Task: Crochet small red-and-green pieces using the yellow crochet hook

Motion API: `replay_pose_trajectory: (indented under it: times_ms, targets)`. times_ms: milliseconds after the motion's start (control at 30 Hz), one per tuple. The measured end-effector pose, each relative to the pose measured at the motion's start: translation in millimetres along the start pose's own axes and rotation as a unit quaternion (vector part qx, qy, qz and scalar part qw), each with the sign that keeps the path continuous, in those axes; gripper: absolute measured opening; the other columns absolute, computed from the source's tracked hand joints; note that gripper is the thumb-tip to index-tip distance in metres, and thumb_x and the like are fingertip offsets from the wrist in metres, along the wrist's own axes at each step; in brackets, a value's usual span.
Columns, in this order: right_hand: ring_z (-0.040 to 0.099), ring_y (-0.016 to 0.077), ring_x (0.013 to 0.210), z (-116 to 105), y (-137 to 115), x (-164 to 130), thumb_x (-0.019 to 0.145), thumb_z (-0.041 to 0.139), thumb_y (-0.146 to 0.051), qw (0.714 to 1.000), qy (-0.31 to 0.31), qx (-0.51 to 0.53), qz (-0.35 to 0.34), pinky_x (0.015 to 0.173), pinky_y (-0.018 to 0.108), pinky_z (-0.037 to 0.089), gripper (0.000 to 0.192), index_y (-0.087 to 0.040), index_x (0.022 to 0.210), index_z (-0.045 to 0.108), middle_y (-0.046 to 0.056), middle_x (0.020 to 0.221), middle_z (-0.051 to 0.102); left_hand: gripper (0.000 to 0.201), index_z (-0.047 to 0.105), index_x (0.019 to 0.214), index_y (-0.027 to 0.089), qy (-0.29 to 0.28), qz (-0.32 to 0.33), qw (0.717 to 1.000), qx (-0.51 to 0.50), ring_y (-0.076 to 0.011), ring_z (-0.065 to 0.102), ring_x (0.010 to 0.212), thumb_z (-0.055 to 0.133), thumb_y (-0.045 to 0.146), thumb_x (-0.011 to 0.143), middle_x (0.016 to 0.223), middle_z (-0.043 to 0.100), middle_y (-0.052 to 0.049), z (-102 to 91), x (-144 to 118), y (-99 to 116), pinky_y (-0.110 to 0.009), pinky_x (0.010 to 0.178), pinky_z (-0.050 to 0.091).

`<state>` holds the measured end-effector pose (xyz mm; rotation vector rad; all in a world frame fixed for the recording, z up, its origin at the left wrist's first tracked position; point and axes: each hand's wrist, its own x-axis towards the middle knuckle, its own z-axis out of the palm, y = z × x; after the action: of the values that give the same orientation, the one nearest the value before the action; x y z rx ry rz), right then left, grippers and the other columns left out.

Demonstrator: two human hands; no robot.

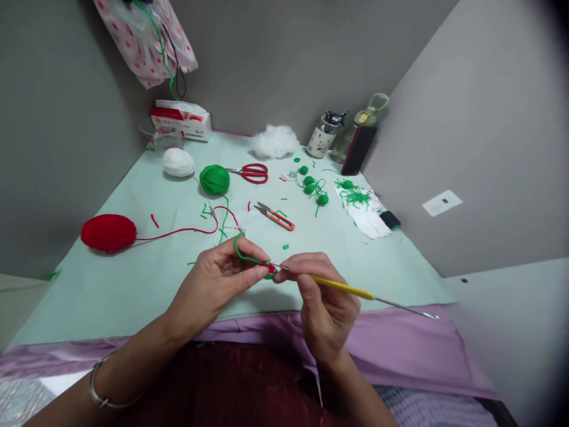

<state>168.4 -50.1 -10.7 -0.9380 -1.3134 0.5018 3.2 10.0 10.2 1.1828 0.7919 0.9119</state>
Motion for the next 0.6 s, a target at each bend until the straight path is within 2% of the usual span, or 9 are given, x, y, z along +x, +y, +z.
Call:
replay_pose_trajectory:
  times_ms: [167, 267, 467, 600]
  targets:
    - [0.07, 0.0165, 0.093, -0.6, -0.4, -0.4, 0.099, 0.057, -0.005, 0.997, -0.028, -0.049, -0.044, 0.081, 0.033, 0.059, 0.028, -0.024, 0.109, 0.075, 0.003, 0.092, 0.074, 0.009, 0.074, 0.083, 0.021, -0.001, 0.003, 1.0, -0.016, -0.0097, 0.067, 0.078, 0.082, 0.018, 0.084, 0.08, 0.072, 0.004, -1.3, 0.3, -3.1, -0.02, 0.076, 0.053]
    - [0.07, 0.0154, 0.096, 0.4, 1.2, -1.9, 0.097, 0.06, -0.003, 0.996, -0.03, -0.06, -0.055, 0.081, 0.031, 0.059, 0.029, -0.024, 0.11, 0.075, 0.004, 0.099, 0.074, 0.011, 0.073, 0.086, 0.022, -0.025, -0.005, 0.998, -0.052, -0.009, 0.068, 0.08, 0.083, 0.019, 0.085, 0.08, 0.073, 0.005, -2.4, 1.1, -6.6, -0.019, 0.077, 0.052]
    - [0.07, 0.0163, 0.095, 3.6, 4.6, -1.9, 0.098, 0.058, -0.003, 0.999, -0.016, -0.042, -0.028, 0.077, 0.031, 0.06, 0.031, -0.026, 0.109, 0.076, 0.004, 0.101, 0.074, 0.031, 0.073, 0.114, 0.029, -0.054, -0.037, 0.993, -0.094, -0.0088, 0.067, 0.086, 0.084, 0.024, 0.086, 0.087, 0.073, 0.005, -3.4, 2.0, -14.4, -0.02, 0.084, 0.051]
    - [0.07, 0.0167, 0.095, 5.2, 7.3, -2.2, 0.097, 0.059, -0.003, 0.998, 0.002, -0.051, -0.027, 0.077, 0.032, 0.059, 0.033, -0.028, 0.11, 0.076, 0.003, 0.101, 0.075, 0.034, 0.074, 0.116, 0.028, -0.048, -0.063, 0.992, -0.095, -0.0098, 0.064, 0.087, 0.086, 0.026, 0.084, 0.089, 0.073, 0.003, -3.9, 2.1, -16.2, -0.022, 0.086, 0.05]
